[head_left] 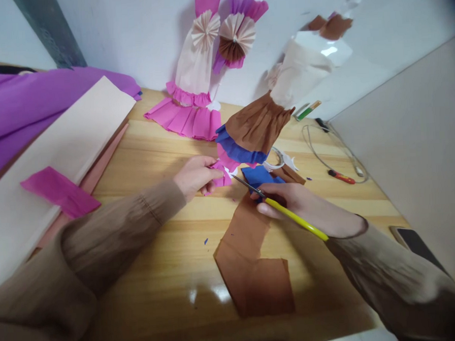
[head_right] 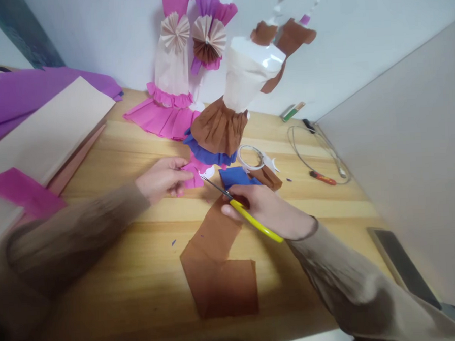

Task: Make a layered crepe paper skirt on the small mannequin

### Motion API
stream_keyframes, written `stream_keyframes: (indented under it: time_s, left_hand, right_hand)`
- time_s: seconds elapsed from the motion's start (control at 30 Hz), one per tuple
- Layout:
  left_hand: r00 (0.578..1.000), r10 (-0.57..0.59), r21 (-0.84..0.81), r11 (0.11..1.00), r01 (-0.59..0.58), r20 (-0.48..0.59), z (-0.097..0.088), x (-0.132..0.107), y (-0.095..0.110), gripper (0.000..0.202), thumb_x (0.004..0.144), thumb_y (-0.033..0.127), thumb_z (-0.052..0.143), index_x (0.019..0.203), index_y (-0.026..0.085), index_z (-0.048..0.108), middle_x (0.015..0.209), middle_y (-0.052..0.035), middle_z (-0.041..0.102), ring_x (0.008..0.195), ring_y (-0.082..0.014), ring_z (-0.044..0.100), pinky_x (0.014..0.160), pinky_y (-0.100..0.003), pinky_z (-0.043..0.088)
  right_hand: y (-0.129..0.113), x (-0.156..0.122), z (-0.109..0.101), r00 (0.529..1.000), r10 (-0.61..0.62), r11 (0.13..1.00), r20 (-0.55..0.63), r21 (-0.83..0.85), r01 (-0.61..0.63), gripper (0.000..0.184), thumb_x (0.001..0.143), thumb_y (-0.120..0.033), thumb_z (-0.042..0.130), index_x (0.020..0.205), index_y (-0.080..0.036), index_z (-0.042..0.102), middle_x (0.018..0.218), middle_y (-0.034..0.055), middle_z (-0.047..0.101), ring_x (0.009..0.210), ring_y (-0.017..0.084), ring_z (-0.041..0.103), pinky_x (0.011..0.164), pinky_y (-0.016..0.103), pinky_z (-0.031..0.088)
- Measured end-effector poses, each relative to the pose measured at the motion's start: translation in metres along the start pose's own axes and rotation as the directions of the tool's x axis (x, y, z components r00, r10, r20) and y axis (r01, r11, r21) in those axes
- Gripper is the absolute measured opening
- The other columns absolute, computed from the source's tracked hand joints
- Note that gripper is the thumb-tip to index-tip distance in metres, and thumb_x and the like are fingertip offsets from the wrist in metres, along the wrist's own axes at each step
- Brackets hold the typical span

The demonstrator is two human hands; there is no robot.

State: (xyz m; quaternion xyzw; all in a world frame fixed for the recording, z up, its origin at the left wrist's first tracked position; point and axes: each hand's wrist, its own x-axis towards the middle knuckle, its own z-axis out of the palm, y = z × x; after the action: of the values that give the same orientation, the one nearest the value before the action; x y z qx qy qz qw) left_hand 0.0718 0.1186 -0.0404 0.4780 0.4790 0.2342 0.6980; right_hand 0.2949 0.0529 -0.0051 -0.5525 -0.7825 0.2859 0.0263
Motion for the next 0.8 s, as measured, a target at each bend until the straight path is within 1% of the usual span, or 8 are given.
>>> stream_keyframes:
  time_s: [0.13, 0.2, 0.3, 0.37, 0.5, 0.7, 0.8]
  left_hand:
    - [0.999, -0.037, -0.021, 0.999, 0.036, -0.003, 0.001, 0.000, -0.004, 0.022, 0.085, 0.002, 0.053, 0.068, 0.014, 0.058, 0.040, 0.0028, 0.052, 0.034, -0.0071, 0.046, 0.040, -0.018, 0.033]
    - [0.999, -0.042, -0.025, 0.999, 0.042, 0.009, 0.002, 0.001, -0.005, 0.022, 0.084, 0.000, 0.053, 0.068, 0.013, 0.059, 0.042, 0.0018, 0.054, 0.036, -0.0079, 0.050, 0.040, -0.018, 0.034]
    - [0.998, -0.054, -0.022, 0.998, 0.054, 0.029, 0.003, 0.002, -0.006, 0.022, 0.084, -0.002, 0.051, 0.070, 0.012, 0.061, 0.044, 0.0006, 0.057, 0.038, -0.0086, 0.053, 0.041, -0.018, 0.036]
    - [0.998, -0.051, -0.025, 0.998, 0.052, 0.043, 0.003, 0.003, -0.006, 0.022, 0.084, -0.002, 0.051, 0.071, 0.011, 0.062, 0.044, 0.0008, 0.057, 0.039, -0.0086, 0.053, 0.041, -0.018, 0.037]
    - [0.998, -0.054, -0.020, 0.998, 0.055, 0.043, 0.003, 0.004, -0.006, 0.023, 0.086, -0.001, 0.051, 0.070, 0.012, 0.059, 0.042, 0.0006, 0.055, 0.039, -0.0096, 0.054, 0.042, -0.019, 0.039]
    - [0.998, -0.059, -0.003, 0.998, 0.059, 0.035, 0.003, 0.004, -0.006, 0.027, 0.086, -0.001, 0.051, 0.065, 0.014, 0.056, 0.042, -0.0002, 0.055, 0.039, -0.0103, 0.054, 0.043, -0.020, 0.039]
    - [0.997, -0.061, -0.008, 0.998, 0.062, 0.035, 0.003, 0.004, -0.006, 0.027, 0.087, -0.002, 0.050, 0.065, 0.014, 0.056, 0.042, -0.0003, 0.054, 0.039, -0.0103, 0.054, 0.043, -0.019, 0.038]
  right_hand:
    - [-0.008, 0.017, 0.003, 0.999, -0.006, 0.999, 0.037, -0.040, 0.007, 0.055, 0.087, -0.071, 0.046, 0.069, -0.020, 0.052, 0.063, 0.0005, 0.050, 0.061, 0.016, 0.046, 0.055, 0.029, 0.037]
    - [-0.011, 0.022, 0.004, 0.999, -0.044, 0.999, 0.024, -0.025, 0.045, 0.056, 0.087, -0.073, 0.045, 0.067, -0.021, 0.049, 0.062, -0.0005, 0.047, 0.060, 0.015, 0.043, 0.055, 0.028, 0.035]
    - [-0.017, 0.028, 0.006, 0.997, -0.082, 0.996, 0.002, 0.017, 0.082, 0.054, 0.088, -0.071, 0.046, 0.074, -0.019, 0.055, 0.065, -0.0006, 0.049, 0.061, 0.014, 0.044, 0.056, 0.028, 0.035]
    - [-0.020, 0.030, 0.007, 0.998, -0.062, 0.997, 0.000, 0.053, 0.062, 0.054, 0.088, -0.070, 0.047, 0.077, -0.019, 0.058, 0.065, -0.0005, 0.050, 0.061, 0.014, 0.045, 0.057, 0.028, 0.035]
    - [-0.023, 0.034, 0.008, 1.000, -0.014, 0.996, 0.002, 0.094, 0.013, 0.056, 0.087, -0.072, 0.047, 0.075, -0.018, 0.058, 0.061, -0.0003, 0.051, 0.059, 0.015, 0.046, 0.055, 0.028, 0.035]
    - [-0.020, 0.038, 0.012, 1.000, -0.016, 0.991, 0.002, 0.135, 0.015, 0.054, 0.087, -0.070, 0.049, 0.073, -0.019, 0.057, 0.063, 0.0008, 0.054, 0.058, 0.014, 0.047, 0.054, 0.028, 0.035]
    - [-0.018, 0.039, 0.013, 1.000, -0.018, 0.989, -0.008, 0.148, 0.019, 0.053, 0.087, -0.069, 0.051, 0.072, -0.019, 0.056, 0.062, 0.0002, 0.053, 0.057, 0.013, 0.046, 0.053, 0.027, 0.034]
